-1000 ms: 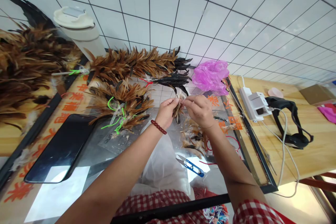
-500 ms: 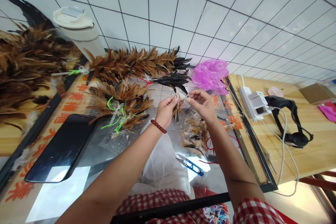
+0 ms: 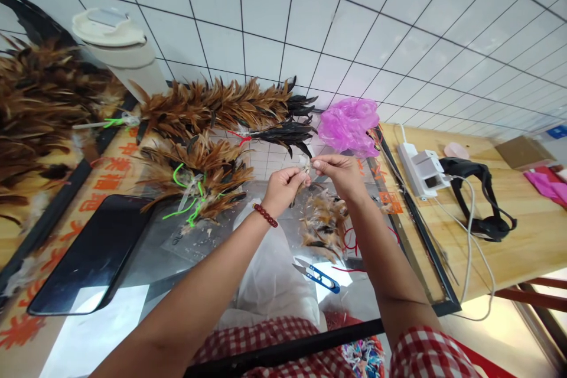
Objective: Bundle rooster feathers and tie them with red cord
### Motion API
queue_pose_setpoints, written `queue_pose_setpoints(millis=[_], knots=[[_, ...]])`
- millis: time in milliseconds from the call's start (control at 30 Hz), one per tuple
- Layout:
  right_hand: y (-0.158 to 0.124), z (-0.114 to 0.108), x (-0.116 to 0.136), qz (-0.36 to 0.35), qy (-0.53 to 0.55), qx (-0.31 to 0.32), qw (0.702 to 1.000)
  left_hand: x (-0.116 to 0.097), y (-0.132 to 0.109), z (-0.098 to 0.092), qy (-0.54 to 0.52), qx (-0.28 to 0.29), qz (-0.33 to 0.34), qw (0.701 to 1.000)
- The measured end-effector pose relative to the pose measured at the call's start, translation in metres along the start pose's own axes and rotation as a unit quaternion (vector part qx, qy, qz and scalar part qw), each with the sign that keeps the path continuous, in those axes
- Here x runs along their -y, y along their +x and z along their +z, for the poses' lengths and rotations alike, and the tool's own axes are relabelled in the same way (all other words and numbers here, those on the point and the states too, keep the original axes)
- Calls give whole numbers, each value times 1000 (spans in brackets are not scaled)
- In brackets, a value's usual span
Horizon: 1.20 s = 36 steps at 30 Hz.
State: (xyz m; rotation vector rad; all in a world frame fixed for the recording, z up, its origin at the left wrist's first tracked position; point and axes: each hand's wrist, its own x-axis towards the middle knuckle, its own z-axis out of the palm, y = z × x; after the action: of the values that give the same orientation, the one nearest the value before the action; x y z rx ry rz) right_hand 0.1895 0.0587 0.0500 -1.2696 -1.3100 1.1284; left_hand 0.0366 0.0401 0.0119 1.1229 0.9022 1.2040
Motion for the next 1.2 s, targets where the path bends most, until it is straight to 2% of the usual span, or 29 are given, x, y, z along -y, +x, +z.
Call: queue_pose_setpoints(millis=[167, 300, 467, 700, 800, 867, 967, 1100, 1200], knots=[[0, -3, 3, 35, 13, 14, 999, -5, -2, 0, 81, 24, 36, 996], [-2, -6, 8, 32, 0, 34, 999, -7, -4, 0, 118, 40, 44, 991], [-6, -9, 13, 7, -57, 43, 997, -7, -5, 0, 154, 53, 40, 986], [-10, -7, 21, -54, -101, 97, 989, -6, -6, 0, 163, 58, 52, 984], [-9, -9, 23, -43, -85, 79, 992, -2, -4, 0, 126, 32, 46, 990], [-9, -11, 22, -20, -62, 65, 996, 1, -1, 0, 49, -25, 36, 998], [-8, -9, 17, 23, -20, 89, 996, 6, 5, 0, -96, -95, -8, 991], [-10, 7, 8, -8, 7, 107, 994, 7, 7, 0, -163, -98, -56, 980], [-10, 18, 0, -41, -5, 81, 996, 3, 4, 2, -163, -67, -98, 979]])
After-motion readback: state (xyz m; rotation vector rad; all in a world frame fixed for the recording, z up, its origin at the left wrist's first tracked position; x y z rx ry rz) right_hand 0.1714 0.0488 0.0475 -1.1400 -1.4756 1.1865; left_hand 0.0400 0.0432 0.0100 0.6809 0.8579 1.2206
